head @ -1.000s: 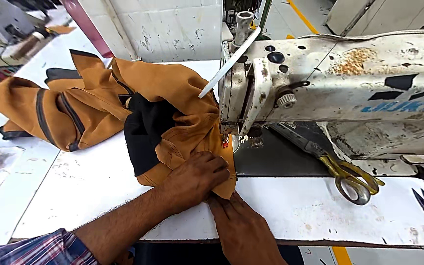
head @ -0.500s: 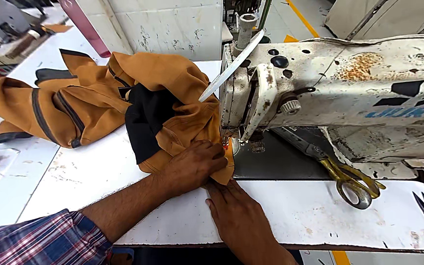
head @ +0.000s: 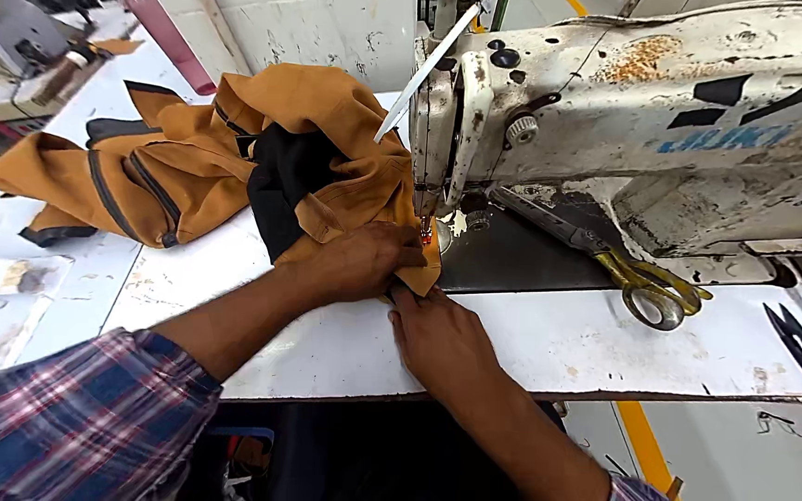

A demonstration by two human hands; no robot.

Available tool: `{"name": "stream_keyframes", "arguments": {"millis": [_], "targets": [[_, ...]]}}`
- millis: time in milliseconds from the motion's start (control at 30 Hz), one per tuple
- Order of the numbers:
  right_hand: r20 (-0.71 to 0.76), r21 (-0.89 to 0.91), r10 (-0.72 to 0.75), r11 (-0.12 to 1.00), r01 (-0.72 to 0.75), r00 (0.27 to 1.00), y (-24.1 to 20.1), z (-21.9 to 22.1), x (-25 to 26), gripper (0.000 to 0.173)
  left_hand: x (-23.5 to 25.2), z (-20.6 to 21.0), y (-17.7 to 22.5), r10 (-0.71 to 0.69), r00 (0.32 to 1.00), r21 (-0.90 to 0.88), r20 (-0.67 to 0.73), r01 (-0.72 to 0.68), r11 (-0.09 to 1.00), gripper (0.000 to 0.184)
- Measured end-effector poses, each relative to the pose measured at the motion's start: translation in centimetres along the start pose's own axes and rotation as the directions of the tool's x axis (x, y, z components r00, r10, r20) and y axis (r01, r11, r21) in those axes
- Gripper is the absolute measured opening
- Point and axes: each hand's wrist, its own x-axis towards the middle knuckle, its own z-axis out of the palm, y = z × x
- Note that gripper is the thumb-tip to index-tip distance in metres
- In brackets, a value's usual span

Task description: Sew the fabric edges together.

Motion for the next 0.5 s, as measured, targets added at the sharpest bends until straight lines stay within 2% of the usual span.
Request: {"name": "stream_keyframes", "arguments": {"millis": [133, 233, 300, 367, 433, 500], "targets": [[0.052, -0.073, 0.098, 0.993, -0.094, 0.994, -3.1, -2.0, 2.4, 0.015, -1.3, -4.7, -0.3, -0.068, 0.994, -0.005, 0.086, 0.069, 0.998, 0.032], [0.015, -0.059, 0.034, 0.998, -0.033, 0.999, -4.4, -1.5, 3.3, 0.010, -2.5, -6.6, -1.1, -0.090, 0.983, 0.068, 0.159, 0.080, 0.994, 0.022], [-0.030, -0.008, -0.044, 0.999, 0.044, 0.999, -4.4, -0.7, 2.6, 0.009, -2.9, -6.7, -0.7, -0.133, 0.967, 0.105, 0.219, 0.112, 0.988, 0.018], [-0.054, 0.028, -0.086, 0.996, 0.088, 0.995, -3.8, -0.1, 1.3, 0.011, -2.9, -6.3, 0.8, -0.173, 0.951, 0.166, 0.257, 0.133, 0.977, 0.025], [-0.053, 0.022, -0.113, 0.993, 0.114, 0.992, -2.7, 0.6, -0.1, 0.019, -2.9, -4.9, 2.8, -0.124, 0.966, 0.265, 0.227, 0.061, 0.962, 0.036], [-0.093, 0.008, -0.118, 0.993, 0.119, 0.989, -2.3, 1.4, -1.4, 0.021, -2.7, -3.1, 4.4, -0.062, 0.978, 0.345, 0.200, -0.011, 0.938, 0.032]]}}
